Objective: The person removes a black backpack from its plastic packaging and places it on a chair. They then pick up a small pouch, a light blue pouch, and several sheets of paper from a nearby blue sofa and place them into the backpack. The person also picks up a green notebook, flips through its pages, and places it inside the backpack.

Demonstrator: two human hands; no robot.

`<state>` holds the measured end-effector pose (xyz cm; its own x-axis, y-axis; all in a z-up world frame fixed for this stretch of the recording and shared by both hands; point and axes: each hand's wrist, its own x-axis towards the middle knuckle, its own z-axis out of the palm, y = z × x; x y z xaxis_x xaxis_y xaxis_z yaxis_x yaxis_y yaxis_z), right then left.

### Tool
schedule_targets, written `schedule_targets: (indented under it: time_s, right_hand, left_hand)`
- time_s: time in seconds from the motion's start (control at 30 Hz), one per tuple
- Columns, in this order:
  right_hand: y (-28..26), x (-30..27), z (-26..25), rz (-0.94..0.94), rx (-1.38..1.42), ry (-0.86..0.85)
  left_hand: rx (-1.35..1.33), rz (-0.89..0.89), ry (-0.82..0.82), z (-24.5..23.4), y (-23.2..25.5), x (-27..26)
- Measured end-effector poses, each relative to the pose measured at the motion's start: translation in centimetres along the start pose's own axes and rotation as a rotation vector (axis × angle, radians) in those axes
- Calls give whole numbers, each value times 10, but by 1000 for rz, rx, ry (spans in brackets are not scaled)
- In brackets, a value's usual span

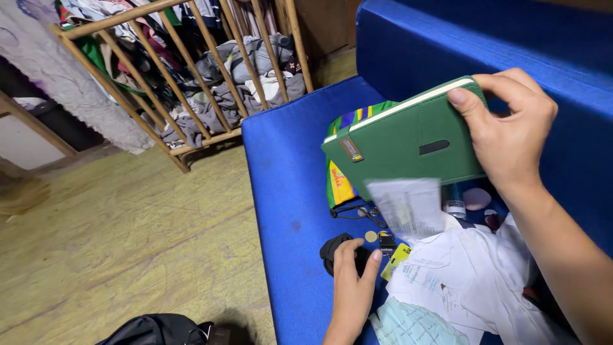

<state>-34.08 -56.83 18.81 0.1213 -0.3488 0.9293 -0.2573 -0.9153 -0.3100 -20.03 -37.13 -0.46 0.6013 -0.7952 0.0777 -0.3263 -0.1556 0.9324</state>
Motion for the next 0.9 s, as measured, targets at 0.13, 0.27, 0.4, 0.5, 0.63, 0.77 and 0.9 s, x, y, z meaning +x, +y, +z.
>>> schedule_targets:
  time_s: [0.13,0.27,0.4,0.5,0.63,0.77,0.9]
  right_hand:
    - [3,-14,12,364,359,26]
    - [8,-42,45,803,816,-17]
    - [3,-88,66,1023,1072,-95]
    - [-6,-110,76,1072,1116,-105]
    - [-18,-121,79,1088,1163,-137]
    - [-30,-135,76,984,1225,-242]
    - [-51,-162,68,535,1216,-440]
  left_hand:
    - [-313,-166,22,0,-4,9]
    - [-508,-38,85,-19,2,17]
    - [-514,-111,310,-37,10,29]
    - [-532,-211,441,-49,11,31]
    - [-193,-401,532,-63,0,24]
    - [-367,-344,510,-79,-10,22]
    - [-1205,-459,310,-94,-15,19]
